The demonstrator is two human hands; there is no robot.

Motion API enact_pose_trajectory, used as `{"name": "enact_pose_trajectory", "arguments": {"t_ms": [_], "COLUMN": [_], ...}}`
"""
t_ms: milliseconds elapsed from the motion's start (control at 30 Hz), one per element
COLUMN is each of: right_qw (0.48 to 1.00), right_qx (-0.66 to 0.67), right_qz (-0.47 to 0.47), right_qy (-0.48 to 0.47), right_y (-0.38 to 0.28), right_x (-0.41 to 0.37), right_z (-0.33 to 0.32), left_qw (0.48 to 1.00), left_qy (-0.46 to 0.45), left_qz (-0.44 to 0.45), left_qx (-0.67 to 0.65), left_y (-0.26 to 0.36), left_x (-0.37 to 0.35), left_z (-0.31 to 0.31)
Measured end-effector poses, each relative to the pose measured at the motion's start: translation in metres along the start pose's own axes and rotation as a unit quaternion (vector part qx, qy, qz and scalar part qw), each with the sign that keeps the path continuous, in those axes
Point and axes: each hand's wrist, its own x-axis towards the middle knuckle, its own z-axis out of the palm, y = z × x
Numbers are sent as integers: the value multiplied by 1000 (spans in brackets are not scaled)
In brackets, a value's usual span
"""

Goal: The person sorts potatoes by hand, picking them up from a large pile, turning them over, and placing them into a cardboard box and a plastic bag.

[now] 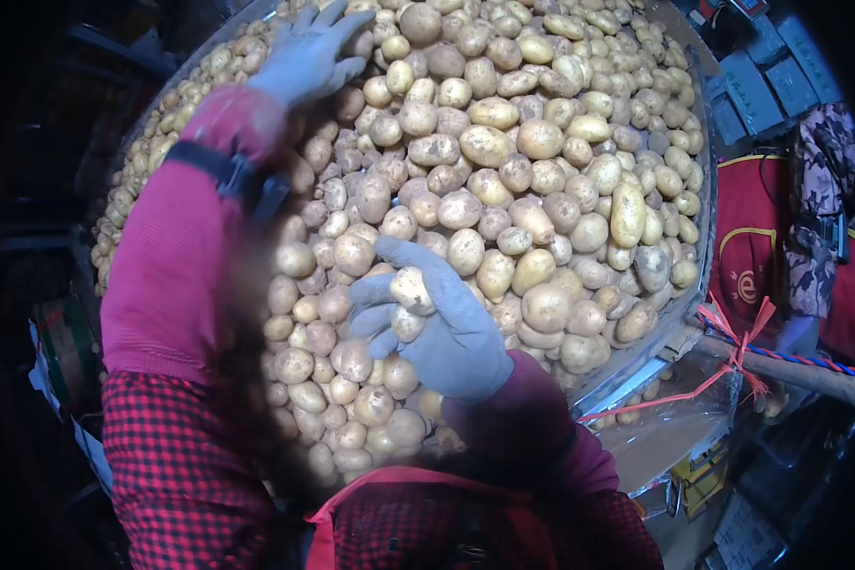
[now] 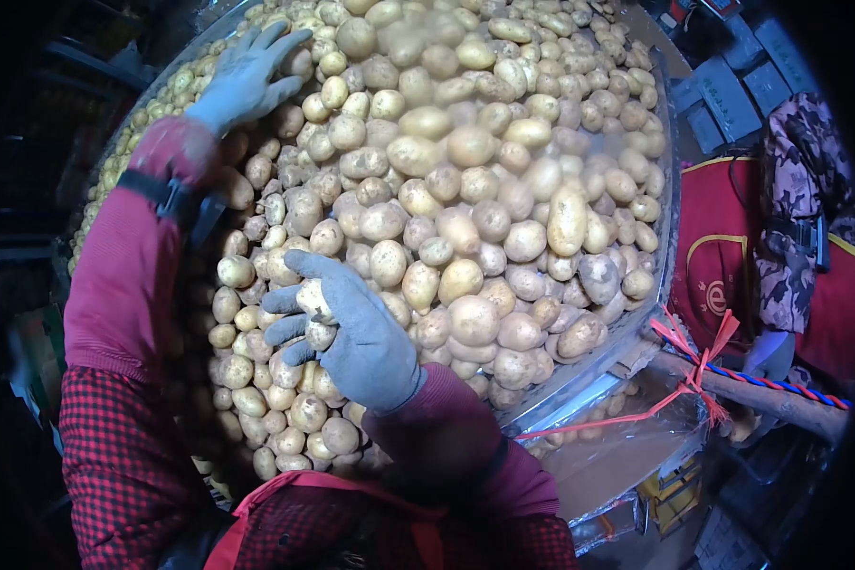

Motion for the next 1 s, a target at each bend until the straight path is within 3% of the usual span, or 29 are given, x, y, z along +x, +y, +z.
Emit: {"name": "enact_pose_trajectory", "arguments": {"t_ms": [67, 133, 200, 267, 300, 333, 433, 500, 600, 733, 767, 1000], "right_qw": [998, 998, 998, 994, 990, 990, 997, 993, 999, 992, 997, 999], "right_qx": [-37, -29, -26, -95, -126, -125, -53, -102, -37, -105, -58, -3], "right_qz": [-40, -45, -44, -46, -52, -54, -43, -60, -18, -74, -37, -29], "right_qy": [-23, -25, -29, 16, 29, 25, 37, 15, 10, 1, 22, 15], "right_y": [3, 4, 1, -1, 0, 0, 2, 5, 6, 12, 8, 5], "right_x": [-2, -2, -3, -6, -7, -7, -7, -6, -3, -4, -4, -3], "right_z": [-1, -1, 4, 9, 12, 13, 10, 5, -2, -1, 1, 3], "left_qw": [981, 949, 935, 941, 914, 940, 935, 940, 934, 953, 957, 973], "left_qy": [99, -34, -196, -233, -221, -190, -147, -93, -83, -93, -94, -94], "left_qz": [95, 143, 140, 128, 127, 106, 105, -43, -15, -87, -86, -28], "left_qx": [-139, -278, -262, -209, -316, -264, -306, -326, -347, -276, -260, -208], "left_y": [-3, 22, 47, 73, 76, 86, 95, 111, 112, 126, 126, 112], "left_x": [-28, -68, -102, -108, -110, -110, -100, -80, -55, -41, -34, -14], "left_z": [-19, -67, -90, -91, -65, -56, -47, -38, -30, -27, -21, -10]}}
